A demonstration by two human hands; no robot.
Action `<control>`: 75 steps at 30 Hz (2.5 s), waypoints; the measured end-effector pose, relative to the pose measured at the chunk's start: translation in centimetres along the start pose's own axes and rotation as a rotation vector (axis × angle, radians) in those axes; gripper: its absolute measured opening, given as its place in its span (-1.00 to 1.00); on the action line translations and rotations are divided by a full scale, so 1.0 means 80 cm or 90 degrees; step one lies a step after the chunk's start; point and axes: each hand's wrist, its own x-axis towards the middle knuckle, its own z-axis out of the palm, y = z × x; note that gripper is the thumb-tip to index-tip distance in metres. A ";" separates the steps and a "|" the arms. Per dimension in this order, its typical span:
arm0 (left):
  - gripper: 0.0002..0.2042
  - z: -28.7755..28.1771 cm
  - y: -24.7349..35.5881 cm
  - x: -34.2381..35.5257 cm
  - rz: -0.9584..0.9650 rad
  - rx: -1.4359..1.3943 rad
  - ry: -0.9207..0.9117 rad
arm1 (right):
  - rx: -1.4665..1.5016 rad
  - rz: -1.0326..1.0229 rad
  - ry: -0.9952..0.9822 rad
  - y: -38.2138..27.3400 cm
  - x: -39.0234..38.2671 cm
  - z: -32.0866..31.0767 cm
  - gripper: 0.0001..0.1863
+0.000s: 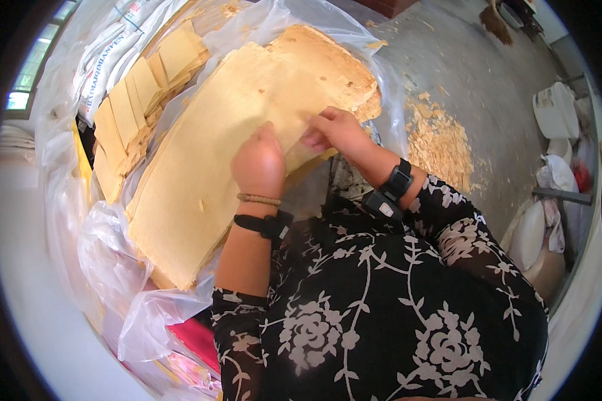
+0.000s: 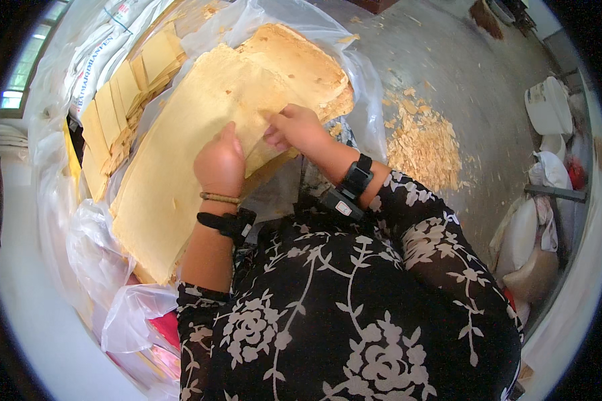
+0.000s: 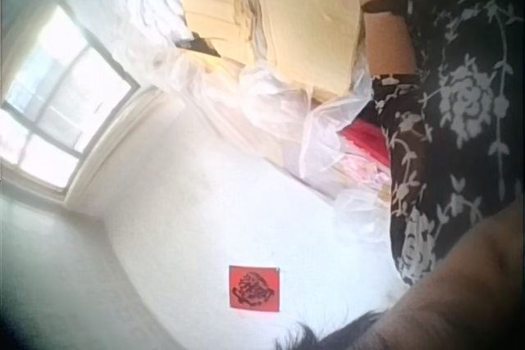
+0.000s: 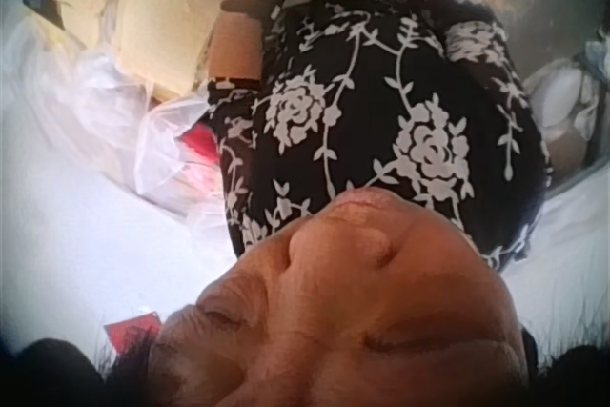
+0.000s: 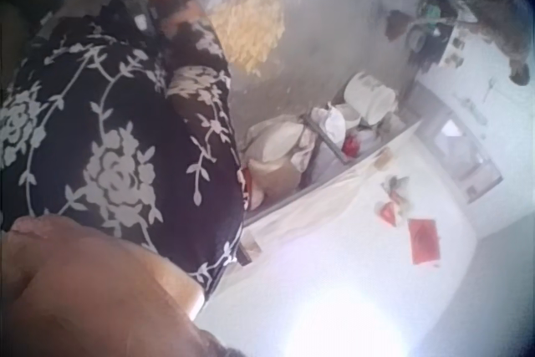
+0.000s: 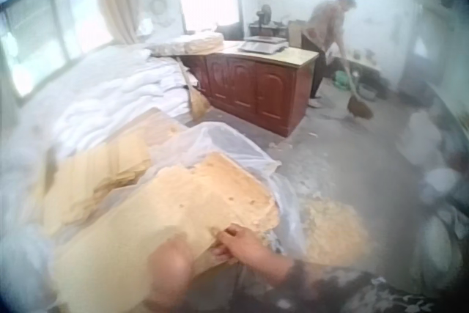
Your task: The person repeatedly folds thin, rectangular, beige sheets by hand. Each sheet is folded in half and then folded again into a smaller rectangle before being placed on a growing stack. The person handles the sheets one at a time from a larger pile.
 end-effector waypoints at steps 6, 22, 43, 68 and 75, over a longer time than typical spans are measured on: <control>-0.67 -0.055 -0.084 -0.025 -0.409 -0.783 0.370 | 0.021 0.026 0.076 0.002 0.011 0.008 -0.66; -0.77 -0.049 -0.017 -0.123 0.266 -0.233 0.268 | -0.104 -0.057 -0.112 -0.021 -0.035 0.100 -0.37; -0.43 0.014 -0.059 -0.099 -0.215 -0.288 0.085 | -0.075 -0.397 -0.049 -0.114 -0.077 0.254 -0.60; -0.59 0.006 -0.105 -0.160 -0.233 -0.207 -0.008 | -0.125 0.096 -0.201 0.011 -0.041 0.212 -0.44; -0.32 -0.003 -0.103 -0.196 -0.227 -0.097 0.156 | -0.141 0.007 -0.201 -0.028 -0.036 0.270 -0.41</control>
